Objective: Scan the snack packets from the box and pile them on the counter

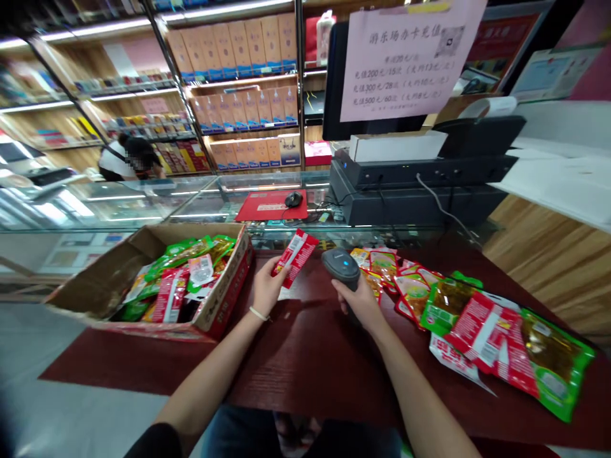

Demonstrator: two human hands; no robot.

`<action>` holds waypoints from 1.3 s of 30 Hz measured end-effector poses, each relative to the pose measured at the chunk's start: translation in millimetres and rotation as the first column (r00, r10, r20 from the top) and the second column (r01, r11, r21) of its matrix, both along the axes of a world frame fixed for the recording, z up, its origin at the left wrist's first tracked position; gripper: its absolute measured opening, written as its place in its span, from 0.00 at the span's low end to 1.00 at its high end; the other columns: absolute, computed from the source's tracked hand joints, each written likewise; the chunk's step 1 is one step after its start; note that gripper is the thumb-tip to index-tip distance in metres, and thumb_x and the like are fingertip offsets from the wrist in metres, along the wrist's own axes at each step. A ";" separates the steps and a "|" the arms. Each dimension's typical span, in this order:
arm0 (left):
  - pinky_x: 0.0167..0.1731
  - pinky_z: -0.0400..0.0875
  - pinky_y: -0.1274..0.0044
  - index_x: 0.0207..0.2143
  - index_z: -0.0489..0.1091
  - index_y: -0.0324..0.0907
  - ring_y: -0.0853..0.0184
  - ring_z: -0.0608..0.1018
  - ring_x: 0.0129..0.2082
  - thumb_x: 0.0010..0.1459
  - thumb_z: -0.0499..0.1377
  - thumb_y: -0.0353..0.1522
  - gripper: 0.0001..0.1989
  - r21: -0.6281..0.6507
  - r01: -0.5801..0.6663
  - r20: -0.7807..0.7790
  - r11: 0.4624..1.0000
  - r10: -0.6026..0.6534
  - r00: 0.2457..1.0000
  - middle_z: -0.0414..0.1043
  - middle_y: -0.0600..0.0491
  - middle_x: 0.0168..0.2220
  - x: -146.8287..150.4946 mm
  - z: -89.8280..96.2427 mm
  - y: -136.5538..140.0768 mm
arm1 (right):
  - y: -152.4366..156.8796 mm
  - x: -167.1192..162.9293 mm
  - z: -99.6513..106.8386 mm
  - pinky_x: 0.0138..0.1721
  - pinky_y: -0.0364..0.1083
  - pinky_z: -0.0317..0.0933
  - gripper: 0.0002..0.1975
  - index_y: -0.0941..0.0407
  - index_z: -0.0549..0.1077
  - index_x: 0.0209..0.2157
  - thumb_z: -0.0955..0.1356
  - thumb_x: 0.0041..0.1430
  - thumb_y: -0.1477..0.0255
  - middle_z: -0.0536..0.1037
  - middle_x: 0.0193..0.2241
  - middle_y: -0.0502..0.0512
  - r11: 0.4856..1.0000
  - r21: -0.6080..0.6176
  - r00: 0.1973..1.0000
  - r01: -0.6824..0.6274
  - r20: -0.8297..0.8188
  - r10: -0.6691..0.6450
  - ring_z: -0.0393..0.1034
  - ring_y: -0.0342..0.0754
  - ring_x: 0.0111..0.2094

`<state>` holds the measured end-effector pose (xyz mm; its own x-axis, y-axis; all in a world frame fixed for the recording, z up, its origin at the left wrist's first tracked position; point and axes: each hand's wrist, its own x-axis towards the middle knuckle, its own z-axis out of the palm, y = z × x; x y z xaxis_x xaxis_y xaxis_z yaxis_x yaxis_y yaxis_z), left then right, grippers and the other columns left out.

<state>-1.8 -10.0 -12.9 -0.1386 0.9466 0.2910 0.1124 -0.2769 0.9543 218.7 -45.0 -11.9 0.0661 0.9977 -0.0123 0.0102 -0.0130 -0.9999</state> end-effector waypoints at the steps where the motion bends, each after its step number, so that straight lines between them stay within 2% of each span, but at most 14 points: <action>1: 0.45 0.68 0.73 0.45 0.75 0.43 0.61 0.77 0.41 0.56 0.61 0.36 0.15 0.035 0.014 -0.008 0.999 -0.014 1.000 0.78 0.50 0.43 -1.4 13.7 -5.7 | 0.2 0.5 0.3 0.11 0.40 0.55 0.21 0.53 0.63 0.28 0.74 0.48 0.55 0.67 0.14 0.43 1.000 0.011 1.000 -0.001 -0.007 0.001 0.59 0.40 0.11; 5: 0.51 0.66 0.72 0.50 0.73 0.44 0.59 0.75 0.48 0.61 0.56 0.36 0.16 0.173 0.020 -0.046 0.985 -0.012 0.999 0.76 0.50 0.49 -20.5 71.5 -32.9 | -0.2 1.4 1.4 0.12 0.41 0.56 0.21 0.54 0.64 0.23 0.73 0.49 0.54 0.67 0.14 0.46 1.000 0.010 1.000 -0.008 -0.006 0.008 0.60 0.41 0.11; 8: 0.52 0.65 0.72 0.50 0.73 0.44 0.60 0.75 0.49 0.60 0.57 0.36 0.16 0.251 -0.093 -0.115 0.964 0.125 0.986 0.75 0.51 0.49 -56.7 104.5 -47.3 | -1.8 -2.2 4.6 0.12 0.41 0.54 0.21 0.54 0.64 0.22 0.73 0.50 0.55 0.67 0.14 0.46 0.999 0.024 0.999 -0.038 -0.016 0.038 0.60 0.40 0.12; 10: 0.50 0.67 0.73 0.50 0.73 0.44 0.61 0.76 0.47 0.60 0.57 0.37 0.16 0.272 -0.194 -0.150 0.942 0.241 0.959 0.76 0.50 0.48 -91.4 115.8 -50.5 | -2.7 -7.5 8.4 0.13 0.41 0.55 0.20 0.54 0.64 0.23 0.73 0.51 0.55 0.67 0.15 0.46 0.996 0.041 0.997 -0.075 -0.033 0.076 0.60 0.40 0.12; 12: 0.47 0.69 0.73 0.51 0.72 0.43 0.62 0.77 0.44 0.59 0.57 0.38 0.18 0.263 -0.291 -0.197 0.920 0.347 0.917 0.76 0.49 0.47 -130.9 117.5 -49.9 | -3.3 -16.2 13.9 0.13 0.41 0.56 0.20 0.54 0.64 0.23 0.73 0.52 0.56 0.68 0.16 0.46 0.991 0.052 0.991 -0.125 -0.046 0.127 0.61 0.40 0.13; 14: 0.46 0.70 0.72 0.54 0.69 0.42 0.61 0.78 0.42 0.59 0.57 0.38 0.21 0.225 -0.365 -0.312 0.903 0.422 0.852 0.77 0.48 0.46 -170.1 110.6 -48.1 | -3.9 -29.0 21.5 0.14 0.41 0.56 0.19 0.54 0.64 0.25 0.72 0.53 0.56 0.68 0.17 0.46 0.984 0.055 0.983 -0.171 -0.063 0.174 0.61 0.41 0.13; 17: 0.50 0.68 0.65 0.53 0.70 0.40 0.56 0.77 0.46 0.57 0.58 0.37 0.22 0.183 -0.429 -0.572 0.885 0.451 0.685 0.76 0.43 0.48 -216.1 92.3 -47.9 | -5.3 -55.3 35.4 0.14 0.41 0.55 0.19 0.54 0.64 0.29 0.73 0.52 0.57 0.68 0.17 0.45 0.969 0.062 0.965 -0.238 -0.097 0.243 0.60 0.40 0.13; 20: 0.53 0.66 0.62 0.48 0.73 0.39 0.52 0.75 0.51 0.58 0.56 0.36 0.18 0.204 -0.418 -0.704 0.885 0.429 0.566 0.75 0.40 0.49 -237.0 78.0 -51.2 | -5.4 -83.8 47.2 0.14 0.40 0.54 0.19 0.53 0.62 0.30 0.73 0.52 0.56 0.68 0.17 0.44 0.950 0.100 0.949 -0.295 -0.085 0.303 0.60 0.40 0.13; 22: 0.52 0.66 0.63 0.48 0.73 0.39 0.53 0.75 0.50 0.60 0.53 0.36 0.17 0.239 -0.415 -0.716 0.878 0.448 0.535 0.75 0.41 0.49 -238.7 75.2 -54.0 | -4.7 -99.4 51.7 0.14 0.40 0.55 0.19 0.53 0.62 0.30 0.72 0.52 0.56 0.68 0.16 0.44 0.933 0.117 0.935 -0.340 -0.066 0.349 0.60 0.40 0.13; 26: 0.51 0.67 0.65 0.48 0.73 0.40 0.55 0.76 0.49 0.62 0.51 0.37 0.18 0.344 -0.398 -0.704 0.851 0.514 0.490 0.76 0.43 0.47 -228.0 80.6 -59.7 | -5.1 -113.3 54.0 0.14 0.40 0.54 0.19 0.53 0.62 0.30 0.72 0.52 0.56 0.68 0.16 0.43 0.931 0.121 0.936 -0.344 -0.037 0.351 0.60 0.40 0.13; 30: 0.49 0.69 0.69 0.49 0.73 0.43 0.58 0.77 0.47 0.63 0.51 0.39 0.18 0.337 -0.317 -0.684 0.887 0.462 0.565 0.76 0.47 0.48 -204.4 87.7 -63.7 | -11.9 -102.9 53.0 0.14 0.40 0.55 0.19 0.53 0.63 0.30 0.71 0.52 0.55 0.68 0.16 0.43 0.943 0.101 0.947 -0.317 -0.015 0.320 0.61 0.41 0.13; 34: 0.47 0.70 0.70 0.48 0.73 0.46 0.60 0.78 0.44 0.63 0.51 0.40 0.17 0.350 -0.152 -0.698 0.924 0.365 0.616 0.77 0.51 0.46 -158.0 96.7 -62.0 | -24.1 -74.3 51.3 0.12 0.39 0.55 0.19 0.54 0.63 0.29 0.71 0.51 0.55 0.67 0.15 0.42 0.981 0.061 0.982 -0.187 -0.007 0.188 0.61 0.40 0.11; 39: 0.49 0.69 0.69 0.49 0.72 0.45 0.60 0.77 0.46 0.64 0.51 0.38 0.16 0.356 0.128 -0.690 0.926 0.168 0.704 0.77 0.50 0.46 -69.4 100.0 -53.9 | -50.7 -19.8 47.2 0.11 0.39 0.55 0.18 0.54 0.64 0.28 0.71 0.51 0.55 0.67 0.14 0.42 0.998 0.043 0.999 0.050 0.001 -0.050 0.60 0.40 0.11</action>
